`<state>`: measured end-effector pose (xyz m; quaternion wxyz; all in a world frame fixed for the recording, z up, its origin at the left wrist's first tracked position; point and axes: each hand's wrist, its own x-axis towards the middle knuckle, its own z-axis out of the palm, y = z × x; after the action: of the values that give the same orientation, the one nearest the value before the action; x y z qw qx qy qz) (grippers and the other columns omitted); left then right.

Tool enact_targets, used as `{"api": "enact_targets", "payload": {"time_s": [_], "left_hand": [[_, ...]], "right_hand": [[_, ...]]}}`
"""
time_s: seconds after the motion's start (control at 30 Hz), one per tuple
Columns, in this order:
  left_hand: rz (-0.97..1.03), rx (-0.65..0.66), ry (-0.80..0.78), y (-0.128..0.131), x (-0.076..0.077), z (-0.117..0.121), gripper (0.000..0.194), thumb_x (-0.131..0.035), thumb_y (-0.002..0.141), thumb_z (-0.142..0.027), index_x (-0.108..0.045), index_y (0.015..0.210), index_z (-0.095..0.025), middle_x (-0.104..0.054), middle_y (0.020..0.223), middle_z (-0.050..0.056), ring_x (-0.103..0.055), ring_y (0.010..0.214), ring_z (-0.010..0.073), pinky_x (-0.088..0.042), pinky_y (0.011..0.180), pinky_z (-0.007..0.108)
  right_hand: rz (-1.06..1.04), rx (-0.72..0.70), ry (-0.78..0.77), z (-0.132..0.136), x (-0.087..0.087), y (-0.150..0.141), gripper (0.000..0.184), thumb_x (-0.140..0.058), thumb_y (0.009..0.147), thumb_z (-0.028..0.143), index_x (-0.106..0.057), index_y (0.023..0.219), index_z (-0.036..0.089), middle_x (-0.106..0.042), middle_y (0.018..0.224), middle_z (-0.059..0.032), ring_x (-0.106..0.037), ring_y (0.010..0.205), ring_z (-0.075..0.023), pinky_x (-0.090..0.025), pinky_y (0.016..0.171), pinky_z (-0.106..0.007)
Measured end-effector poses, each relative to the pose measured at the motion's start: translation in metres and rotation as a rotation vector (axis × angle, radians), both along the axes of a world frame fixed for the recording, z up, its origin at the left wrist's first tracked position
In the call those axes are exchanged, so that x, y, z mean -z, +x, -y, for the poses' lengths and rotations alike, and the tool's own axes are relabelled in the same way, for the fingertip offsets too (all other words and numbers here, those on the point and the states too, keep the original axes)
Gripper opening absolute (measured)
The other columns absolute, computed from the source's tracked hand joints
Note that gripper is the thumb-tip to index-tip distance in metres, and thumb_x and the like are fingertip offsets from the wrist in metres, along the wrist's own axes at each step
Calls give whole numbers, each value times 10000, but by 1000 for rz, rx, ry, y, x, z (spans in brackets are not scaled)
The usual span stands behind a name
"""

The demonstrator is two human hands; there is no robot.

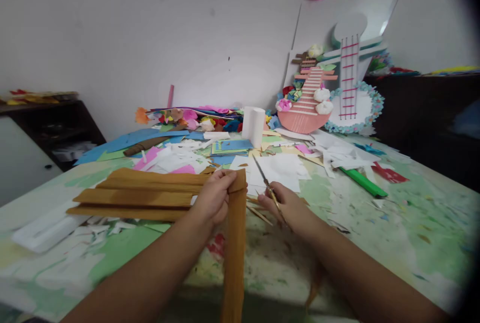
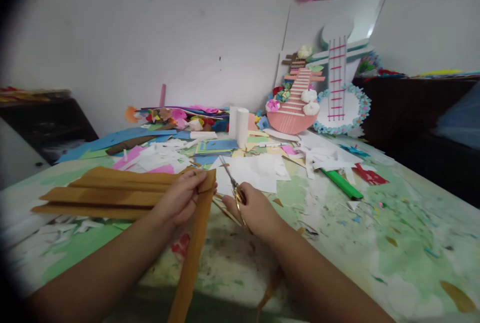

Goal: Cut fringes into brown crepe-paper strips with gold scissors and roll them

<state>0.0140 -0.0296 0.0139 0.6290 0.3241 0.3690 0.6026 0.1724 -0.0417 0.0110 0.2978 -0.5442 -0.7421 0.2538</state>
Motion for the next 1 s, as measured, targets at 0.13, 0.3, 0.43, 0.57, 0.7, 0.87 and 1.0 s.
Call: {"api": "enact_targets", "payload": {"time_s": [0.13, 0.3, 0.43, 0.57, 0.7, 0.87, 1.0], "left_hand": [[38, 16, 36, 2, 0, 4, 176, -573, 631, -108, -464, 753, -172, -585, 579, -14, -561, 508, 98, -444, 495, 198], [100, -4, 70, 2, -5, 9, 298, -616, 591, -87, -467, 830, -186, -597, 658, -15, -572, 575, 93, -447, 533, 187], [123, -78, 94, 1, -9, 10, 287, -621, 579, -83, -482, 814, -169, -594, 693, -17, -564, 607, 85, -443, 574, 193], [111, -149, 134, 0, -10, 9, 255, -629, 567, -107, -497, 779, -159, -586, 680, -29, -550, 609, 79, -432, 594, 200], [65, -188, 167, 1, -9, 9, 244, -643, 550, -127, -503, 748, -165, -576, 667, -44, -534, 596, 74, -410, 579, 198], [92, -145, 165, 2, -9, 11, 249, -641, 556, -122, -508, 760, -174, -582, 676, -44, -538, 630, 76, -406, 620, 206], [99, -83, 163, 2, -9, 13, 239, -633, 571, -120, -507, 766, -175, -585, 703, -37, -539, 657, 80, -407, 633, 208]], "right_hand": [[145, 4, 20, 3, 4, -4, 319, -405, 724, 500, -418, 664, 187, -474, 591, 15, -402, 543, -113, -262, 484, -219], [189, -16, 26, 5, 3, -5, 323, -378, 743, 504, -403, 668, 190, -488, 597, 16, -410, 541, -111, -249, 478, -212], [200, -69, 18, 7, 3, -6, 298, -408, 740, 479, -416, 684, 187, -507, 627, 8, -421, 562, -114, -253, 495, -215], [196, -125, 23, 9, 4, -6, 334, -383, 746, 506, -419, 673, 182, -501, 626, 1, -422, 571, -119, -256, 501, -220], [196, -145, 36, 9, 6, -7, 338, -376, 752, 500, -425, 655, 179, -497, 604, 1, -415, 560, -119, -254, 500, -222], [219, -119, 61, 8, 6, -8, 290, -405, 753, 453, -442, 662, 180, -511, 609, -1, -422, 554, -118, -236, 493, -222], [246, -61, 77, 9, 4, -7, 281, -417, 744, 450, -435, 663, 182, -516, 609, -4, -416, 542, -117, -214, 478, -222]]}}
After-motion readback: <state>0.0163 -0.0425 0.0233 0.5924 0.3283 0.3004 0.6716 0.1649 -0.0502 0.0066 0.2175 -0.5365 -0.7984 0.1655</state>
